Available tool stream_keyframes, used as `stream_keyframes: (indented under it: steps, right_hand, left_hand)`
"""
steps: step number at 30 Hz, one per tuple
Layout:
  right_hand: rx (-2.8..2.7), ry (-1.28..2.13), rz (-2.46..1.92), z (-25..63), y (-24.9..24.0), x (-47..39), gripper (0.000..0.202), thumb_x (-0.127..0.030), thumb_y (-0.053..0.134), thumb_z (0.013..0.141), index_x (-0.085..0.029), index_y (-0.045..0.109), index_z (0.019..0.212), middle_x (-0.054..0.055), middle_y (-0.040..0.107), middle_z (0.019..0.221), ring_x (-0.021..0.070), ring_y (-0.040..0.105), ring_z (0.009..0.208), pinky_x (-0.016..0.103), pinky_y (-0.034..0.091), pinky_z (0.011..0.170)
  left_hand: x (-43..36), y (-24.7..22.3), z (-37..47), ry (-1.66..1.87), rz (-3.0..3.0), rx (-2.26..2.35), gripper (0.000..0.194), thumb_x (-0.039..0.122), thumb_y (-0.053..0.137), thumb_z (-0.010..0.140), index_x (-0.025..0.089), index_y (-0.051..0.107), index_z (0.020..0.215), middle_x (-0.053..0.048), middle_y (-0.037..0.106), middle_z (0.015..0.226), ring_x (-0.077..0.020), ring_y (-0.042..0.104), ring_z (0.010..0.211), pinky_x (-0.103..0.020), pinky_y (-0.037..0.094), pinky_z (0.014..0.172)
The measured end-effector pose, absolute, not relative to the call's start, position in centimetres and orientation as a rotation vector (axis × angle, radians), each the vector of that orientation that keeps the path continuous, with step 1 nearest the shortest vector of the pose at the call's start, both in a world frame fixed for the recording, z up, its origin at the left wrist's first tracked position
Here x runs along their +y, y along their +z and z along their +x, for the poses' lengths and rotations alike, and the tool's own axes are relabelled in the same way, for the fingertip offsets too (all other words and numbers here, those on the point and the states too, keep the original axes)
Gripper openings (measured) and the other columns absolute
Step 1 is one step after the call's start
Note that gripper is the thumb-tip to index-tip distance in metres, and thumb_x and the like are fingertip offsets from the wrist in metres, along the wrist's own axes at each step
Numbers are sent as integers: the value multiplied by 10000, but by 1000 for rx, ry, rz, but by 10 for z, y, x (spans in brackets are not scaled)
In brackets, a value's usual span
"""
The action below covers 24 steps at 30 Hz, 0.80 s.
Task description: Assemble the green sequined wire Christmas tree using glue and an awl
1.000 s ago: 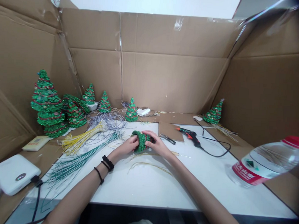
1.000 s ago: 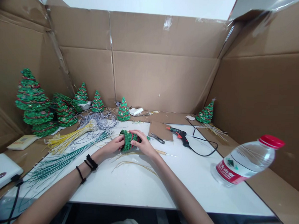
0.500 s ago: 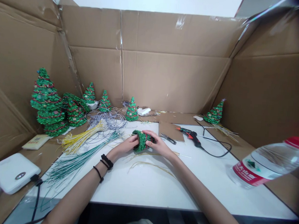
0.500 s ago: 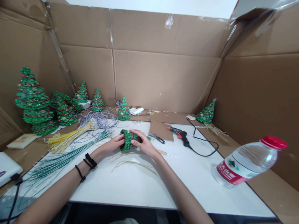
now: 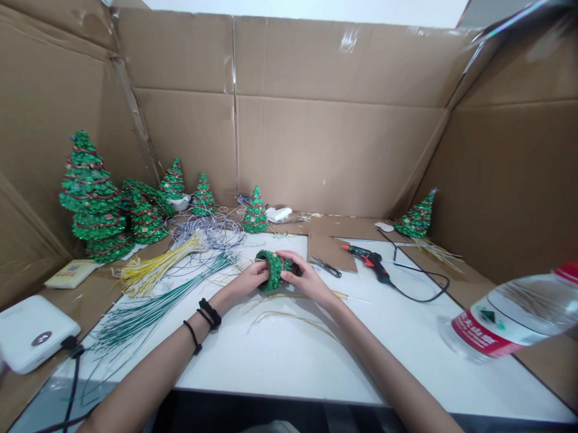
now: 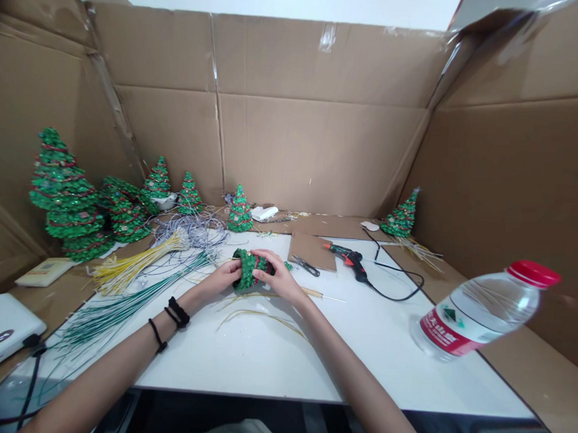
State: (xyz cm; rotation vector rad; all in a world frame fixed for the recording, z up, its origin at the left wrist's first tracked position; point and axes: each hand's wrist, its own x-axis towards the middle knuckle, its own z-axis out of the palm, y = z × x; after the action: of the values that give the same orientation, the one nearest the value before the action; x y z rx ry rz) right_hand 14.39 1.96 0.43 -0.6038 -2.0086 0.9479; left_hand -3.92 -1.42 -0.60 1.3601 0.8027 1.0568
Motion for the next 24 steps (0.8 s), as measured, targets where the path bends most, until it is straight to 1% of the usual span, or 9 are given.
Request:
stream_keyframes:
  steps: [9,18,22,24]
  right_hand:
    - [-2009,933,-583,143,5,20,467,-500,593,781,-248,558,1174,82,537,1216,234,476,1172,405,347,1017]
    - [-1999,893,-577,142,8,15,442,-485,591,789,-235,569,1153,86,552,1185,229,496,1146,390,351,1012]
    - [-1979,892,-595,141,8,15,458,-499,597,778,-238,573,1153,85,559,1182,233,502,1140,400,354,1011]
    - [-1977,947,-608,143,10,15,484,-510,602,770,-239,569,1170,86,551,1210,236,491,1160,408,345,1021]
  left_hand:
    - [-18,1,-38,1059,1388,826,482,482,656,705,120,630,1023,-69,664,882,-145,569,728,-272,444,722]
    - [-18,1,-37,1052,1436,839,490,468,617,744,127,594,1094,-87,650,1012,-165,582,819,-282,442,768]
    - [-20,1,-37,1071,1429,867,487,462,610,748,128,590,1101,-87,654,1012,-176,590,832,-288,446,771]
    - [-19,2,-37,1063,1435,865,475,453,605,755,126,594,1098,-86,659,998,-180,594,827,-296,450,773]
